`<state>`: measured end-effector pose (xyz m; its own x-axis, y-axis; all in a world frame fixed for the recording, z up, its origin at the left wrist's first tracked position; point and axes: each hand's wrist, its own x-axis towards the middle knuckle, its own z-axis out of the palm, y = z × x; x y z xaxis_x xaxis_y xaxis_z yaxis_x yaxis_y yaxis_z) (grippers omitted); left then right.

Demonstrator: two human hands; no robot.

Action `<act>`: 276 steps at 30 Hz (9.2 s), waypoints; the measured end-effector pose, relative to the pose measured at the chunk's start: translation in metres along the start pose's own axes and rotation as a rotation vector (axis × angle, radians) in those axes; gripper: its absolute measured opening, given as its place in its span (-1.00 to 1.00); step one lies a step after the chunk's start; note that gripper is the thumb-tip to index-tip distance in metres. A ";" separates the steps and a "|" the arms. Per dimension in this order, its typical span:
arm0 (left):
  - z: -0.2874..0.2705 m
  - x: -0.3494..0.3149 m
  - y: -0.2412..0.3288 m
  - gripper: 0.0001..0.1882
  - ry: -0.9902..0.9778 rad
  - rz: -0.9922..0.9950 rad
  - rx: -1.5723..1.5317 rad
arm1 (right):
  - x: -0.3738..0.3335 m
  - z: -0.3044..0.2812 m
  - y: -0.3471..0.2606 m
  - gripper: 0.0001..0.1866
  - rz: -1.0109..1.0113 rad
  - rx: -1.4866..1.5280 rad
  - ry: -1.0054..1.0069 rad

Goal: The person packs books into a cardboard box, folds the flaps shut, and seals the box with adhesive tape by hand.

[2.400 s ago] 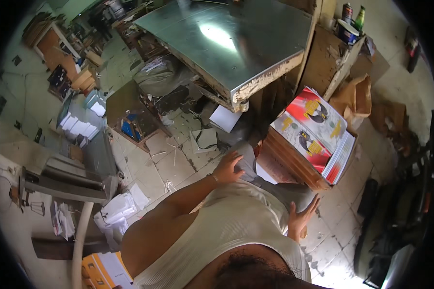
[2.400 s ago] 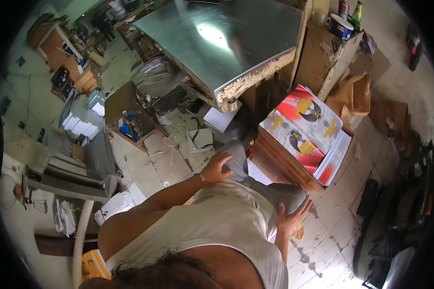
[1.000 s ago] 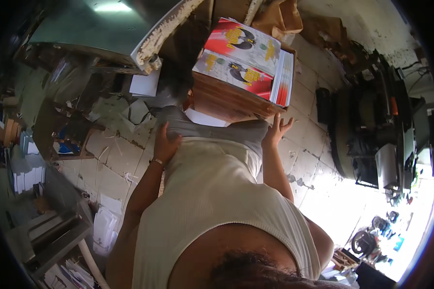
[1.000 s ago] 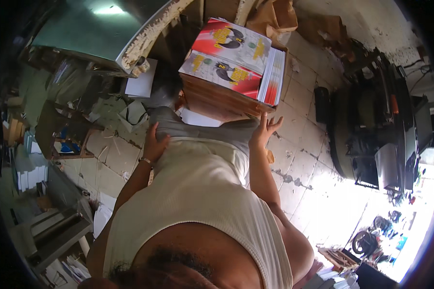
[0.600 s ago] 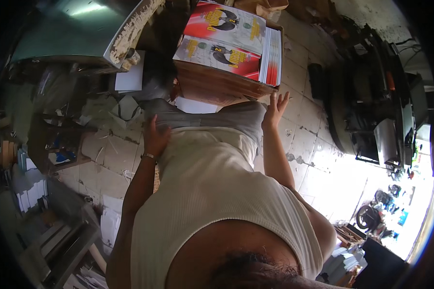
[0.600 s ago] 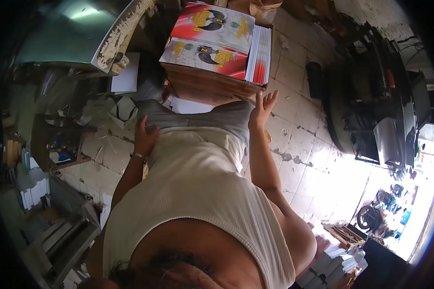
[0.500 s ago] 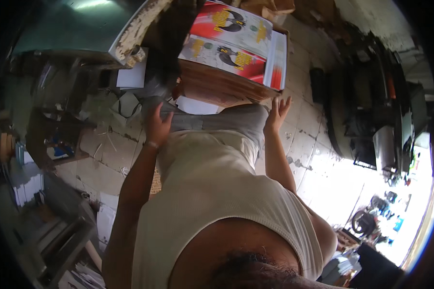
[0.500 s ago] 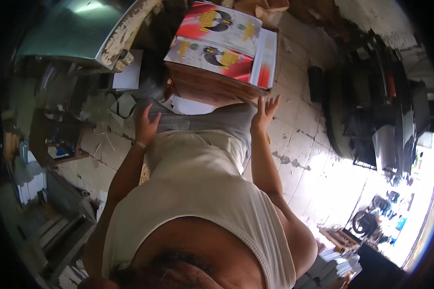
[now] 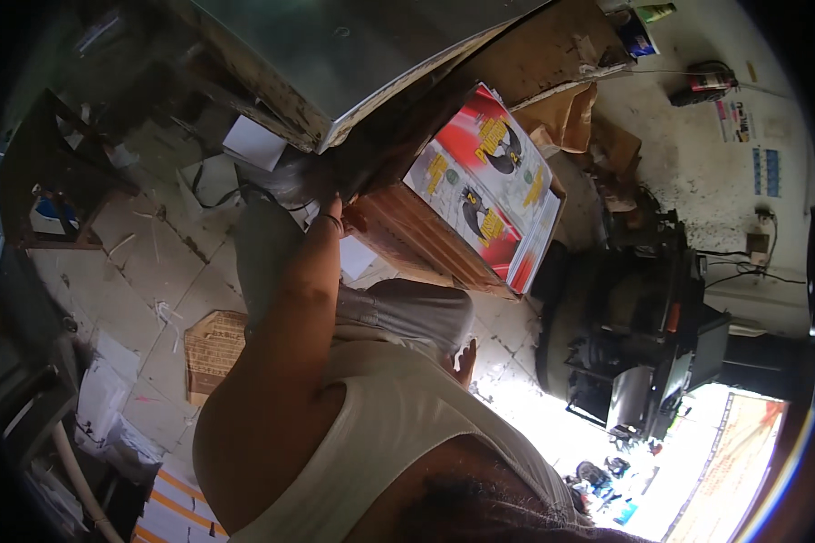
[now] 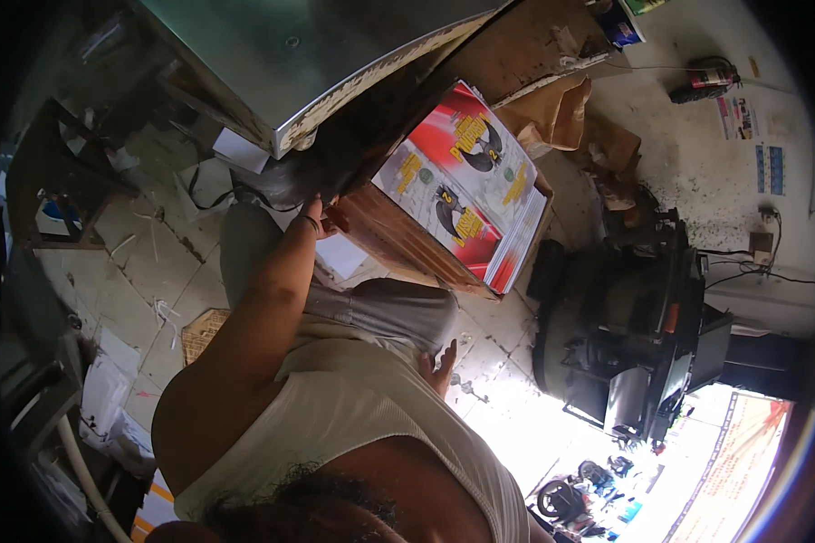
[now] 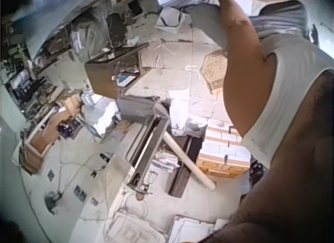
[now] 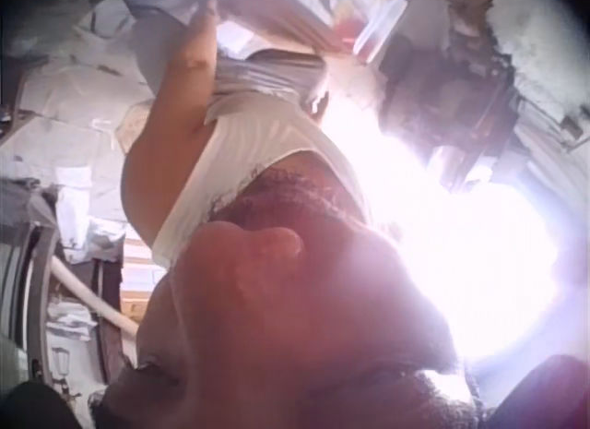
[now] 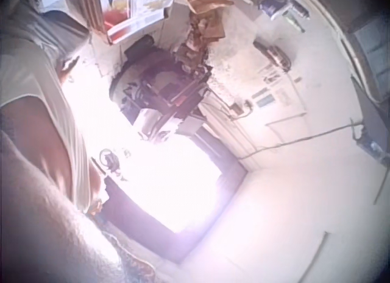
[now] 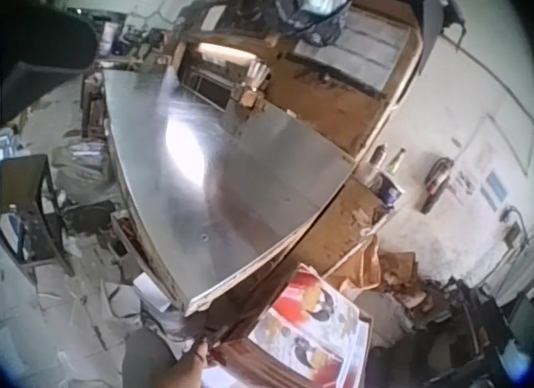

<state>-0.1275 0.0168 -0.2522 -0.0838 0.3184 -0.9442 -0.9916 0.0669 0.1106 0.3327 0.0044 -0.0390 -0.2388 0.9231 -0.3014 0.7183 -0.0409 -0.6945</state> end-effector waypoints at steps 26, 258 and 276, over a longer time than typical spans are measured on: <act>0.029 -0.123 -0.003 -0.76 -0.763 0.266 -0.698 | 0.024 -0.003 -0.012 -0.07 -0.108 0.022 -0.146; -0.060 -0.337 -0.230 -0.33 -0.162 1.610 1.393 | -0.023 -0.004 -0.162 -0.15 -1.345 -0.060 -0.218; 0.044 -0.328 -0.151 -0.45 -0.451 1.250 0.590 | 0.064 -0.074 -0.220 -0.87 -0.829 0.750 0.088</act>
<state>0.0539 -0.0558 0.0545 -0.6976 0.7160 0.0259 -0.1024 -0.1354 0.9855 0.2074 0.1010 0.1428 -0.3926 0.7946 0.4631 -0.2237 0.4059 -0.8861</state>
